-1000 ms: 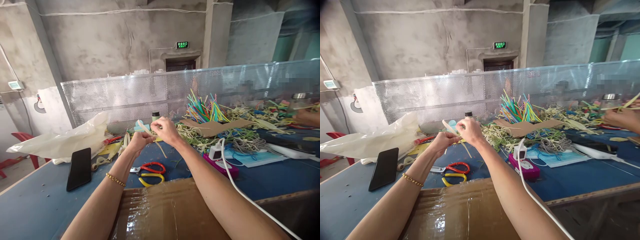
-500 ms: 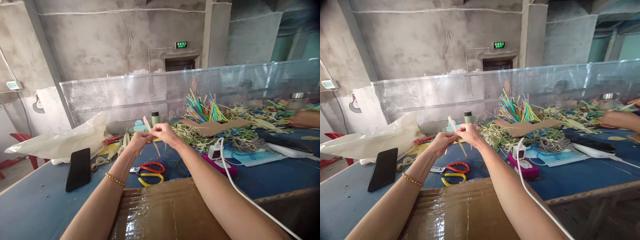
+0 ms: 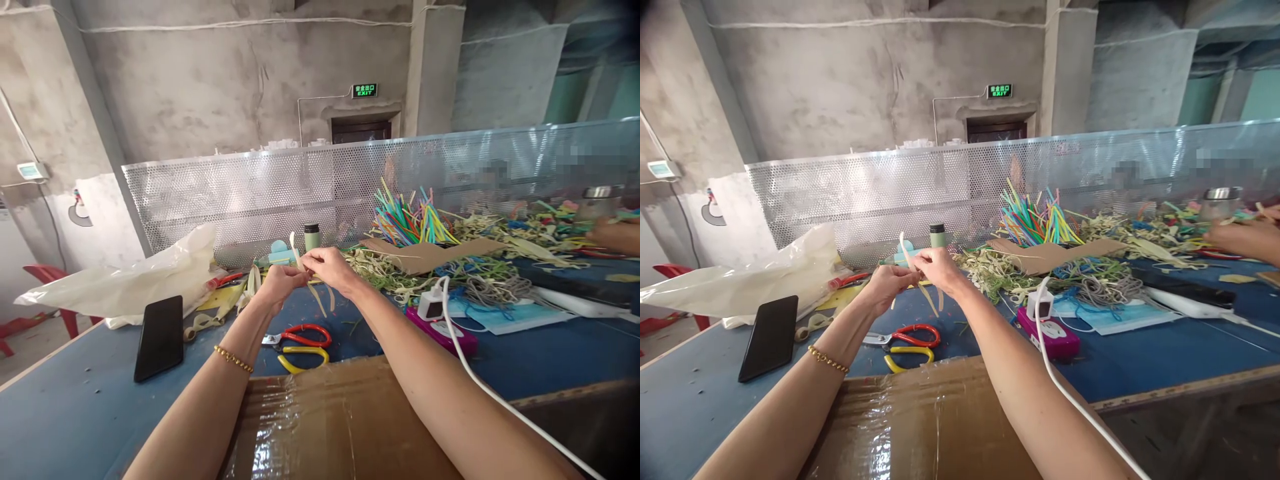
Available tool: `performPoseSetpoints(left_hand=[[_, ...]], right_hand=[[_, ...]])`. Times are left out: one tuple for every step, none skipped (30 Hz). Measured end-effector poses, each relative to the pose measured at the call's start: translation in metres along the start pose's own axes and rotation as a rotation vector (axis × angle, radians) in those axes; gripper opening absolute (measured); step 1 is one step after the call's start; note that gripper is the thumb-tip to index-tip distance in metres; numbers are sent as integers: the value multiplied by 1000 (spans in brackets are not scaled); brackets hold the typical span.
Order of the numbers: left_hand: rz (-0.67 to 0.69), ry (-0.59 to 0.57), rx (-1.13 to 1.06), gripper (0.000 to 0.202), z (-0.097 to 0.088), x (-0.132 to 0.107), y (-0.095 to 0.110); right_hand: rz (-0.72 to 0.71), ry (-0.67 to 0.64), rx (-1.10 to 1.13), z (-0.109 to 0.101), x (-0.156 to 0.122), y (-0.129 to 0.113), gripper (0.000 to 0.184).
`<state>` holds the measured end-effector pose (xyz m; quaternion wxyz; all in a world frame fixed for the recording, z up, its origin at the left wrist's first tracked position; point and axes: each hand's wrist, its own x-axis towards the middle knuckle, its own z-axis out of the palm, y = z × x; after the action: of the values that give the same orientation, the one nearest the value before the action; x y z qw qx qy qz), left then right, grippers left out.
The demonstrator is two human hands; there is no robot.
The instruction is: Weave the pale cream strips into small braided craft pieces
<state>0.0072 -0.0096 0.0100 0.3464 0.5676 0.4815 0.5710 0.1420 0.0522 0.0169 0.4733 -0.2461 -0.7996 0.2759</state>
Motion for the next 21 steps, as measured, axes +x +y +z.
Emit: performPoseSetpoints(left_hand=[[4, 19, -13, 18, -1, 2, -2], [12, 37, -28, 19, -1, 3, -4], [14, 52, -43, 21, -2, 5, -6], [11, 64, -58, 21, -3, 7, -8], [6, 70, -73, 20, -3, 9, -9], [0, 72, -89, 19, -4, 11, -11], [-2, 69, -105, 16, -4, 12, -11], [-1, 64, -118, 14, -5, 13, -12], [2, 57, -124, 11, -5, 13, -12], [6, 48, -125, 8, -5, 13, -12], [10, 40, -121, 6, -5, 13, -12], [13, 33, -118, 6, -6, 13, -11], [17, 29, -119, 7, -6, 13, -11], [21, 30, -127, 8, -6, 12, -10], [26, 36, -138, 10, -7, 12, -10], [31, 44, -149, 12, -7, 12, -10], [36, 53, -156, 13, -7, 11, -9], [42, 61, -157, 14, -7, 11, -9], [48, 67, -152, 14, -7, 11, -9], [54, 70, -147, 14, -7, 11, -9], [62, 73, -141, 14, -7, 11, -9]], right_hand=[[-10, -13, -13, -1, 0, 1, 26], [-13, -24, -36, -1, 0, 3, 27], [-10, -37, -61, -1, 1, 5, 25], [-2, -48, -82, -1, 1, 8, 22], [3, -58, -90, -1, 1, 10, 19], [5, -67, -88, -1, 1, 11, 16], [6, -67, -76, -2, 1, 12, 15], [10, -61, -61, -2, 2, 12, 15], [18, -52, -47, -3, 2, 12, 15], [33, -44, -34, -3, 2, 12, 15], [52, -38, -20, -4, 2, 11, 15], [71, -36, -3, -4, 2, 10, 15], [87, -36, 12, -5, 2, 9, 15], [97, -37, 22, -5, 1, 9, 14], [99, -36, 24, -6, 1, 8, 13], [92, -34, 15, -6, 1, 8, 12], [78, -30, -1, -6, 1, 8, 11], [60, -26, -18, -6, 1, 8, 11], [40, -21, -32, -6, 1, 9, 11], [22, -14, -41, -6, 1, 10, 11], [9, -8, -44, -7, 2, 10, 12]])
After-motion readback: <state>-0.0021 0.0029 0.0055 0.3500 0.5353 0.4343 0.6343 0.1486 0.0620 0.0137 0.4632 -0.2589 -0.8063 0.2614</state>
